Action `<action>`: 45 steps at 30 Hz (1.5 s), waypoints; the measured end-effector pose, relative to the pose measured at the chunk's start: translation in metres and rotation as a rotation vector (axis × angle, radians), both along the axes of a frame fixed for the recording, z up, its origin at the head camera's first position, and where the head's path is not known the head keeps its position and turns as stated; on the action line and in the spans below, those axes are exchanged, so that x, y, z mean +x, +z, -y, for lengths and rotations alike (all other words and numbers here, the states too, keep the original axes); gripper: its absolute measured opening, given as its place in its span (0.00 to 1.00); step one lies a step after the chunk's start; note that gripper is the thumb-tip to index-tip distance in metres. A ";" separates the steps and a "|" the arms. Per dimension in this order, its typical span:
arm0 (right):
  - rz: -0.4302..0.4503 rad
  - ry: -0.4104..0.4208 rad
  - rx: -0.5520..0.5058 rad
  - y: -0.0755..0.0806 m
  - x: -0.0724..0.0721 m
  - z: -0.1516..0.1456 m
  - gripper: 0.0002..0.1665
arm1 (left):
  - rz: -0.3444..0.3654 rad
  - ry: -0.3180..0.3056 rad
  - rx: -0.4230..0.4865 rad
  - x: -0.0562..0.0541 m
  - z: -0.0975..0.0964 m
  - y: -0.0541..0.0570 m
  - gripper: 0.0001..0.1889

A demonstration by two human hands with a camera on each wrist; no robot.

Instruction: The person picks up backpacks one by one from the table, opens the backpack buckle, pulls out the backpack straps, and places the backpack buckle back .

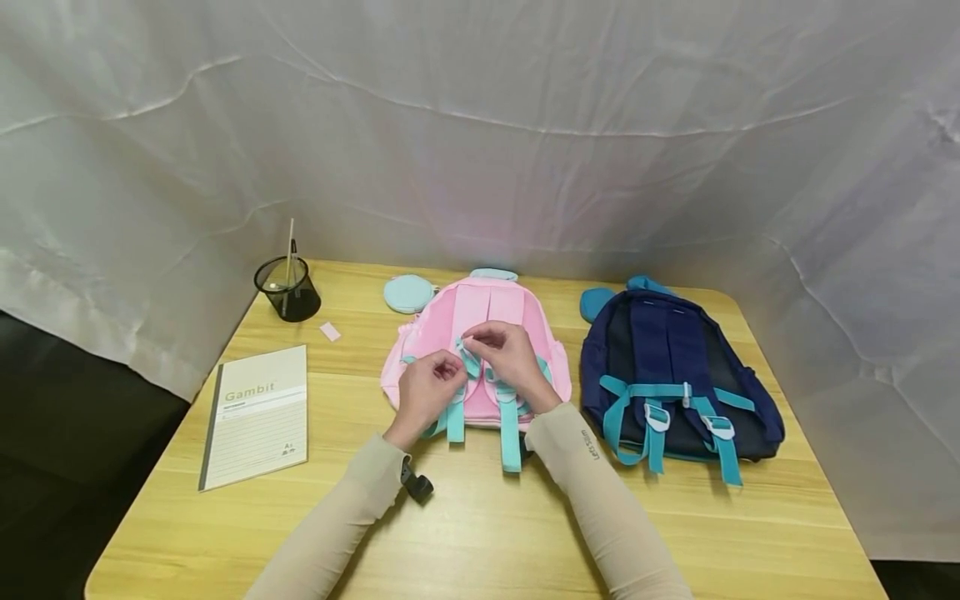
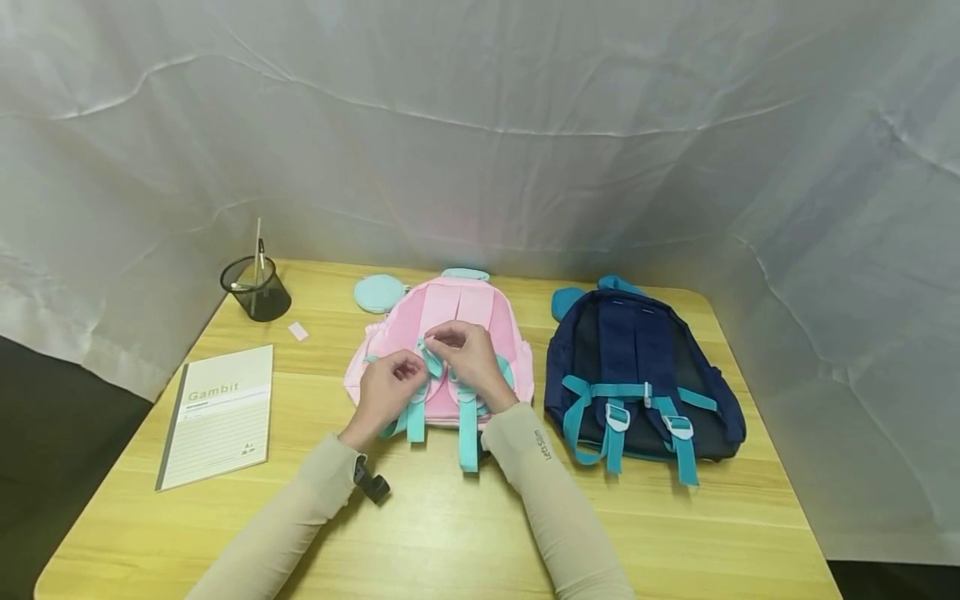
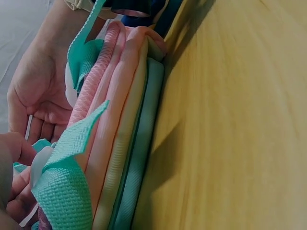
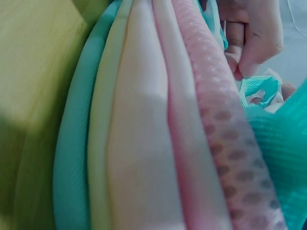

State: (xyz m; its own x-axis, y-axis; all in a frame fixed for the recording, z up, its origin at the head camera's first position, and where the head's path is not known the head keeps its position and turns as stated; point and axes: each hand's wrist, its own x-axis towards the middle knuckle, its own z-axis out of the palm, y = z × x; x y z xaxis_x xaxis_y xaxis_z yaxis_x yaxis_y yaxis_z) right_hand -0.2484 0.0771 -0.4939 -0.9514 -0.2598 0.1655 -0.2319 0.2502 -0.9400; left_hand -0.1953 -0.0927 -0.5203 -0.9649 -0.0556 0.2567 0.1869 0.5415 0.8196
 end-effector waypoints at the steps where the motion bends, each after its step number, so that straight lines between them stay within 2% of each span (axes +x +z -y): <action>1: -0.003 0.004 -0.003 0.000 0.000 0.000 0.08 | 0.003 -0.002 -0.003 0.000 0.000 0.000 0.02; 8: -0.012 0.036 -0.022 -0.002 0.000 -0.003 0.08 | 0.023 -0.028 -0.004 0.001 0.002 0.000 0.02; 15: 0.000 0.041 -0.004 0.000 0.000 -0.003 0.07 | 0.061 -0.071 0.211 -0.007 0.010 0.006 0.11; 17: 0.004 0.047 -0.006 0.000 0.000 -0.004 0.07 | 0.063 -0.095 0.226 -0.011 0.012 0.008 0.12; 21: 0.015 0.062 -0.012 0.001 0.001 -0.004 0.12 | 0.087 -0.121 0.195 -0.017 0.014 0.010 0.13; 24: 0.023 0.060 -0.003 0.001 0.001 -0.004 0.17 | 0.118 -0.123 0.235 -0.018 0.014 0.010 0.13; 26: 0.035 0.056 0.009 0.001 0.002 -0.005 0.19 | 0.141 -0.116 0.293 -0.017 0.014 0.010 0.13; 29: 0.052 0.059 0.028 0.000 0.003 -0.008 0.17 | 0.163 -0.102 0.382 -0.017 0.015 0.010 0.14; 33: 0.053 0.076 0.055 -0.003 0.003 -0.009 0.13 | 0.191 -0.086 0.450 -0.017 0.015 0.010 0.16; 37: 0.042 0.068 0.069 -0.006 0.003 -0.008 0.10 | 0.209 -0.079 0.460 -0.017 0.014 0.010 0.16; 45: 0.026 0.036 0.079 -0.003 0.004 -0.010 0.10 | 0.194 -0.089 0.430 -0.017 0.014 0.007 0.15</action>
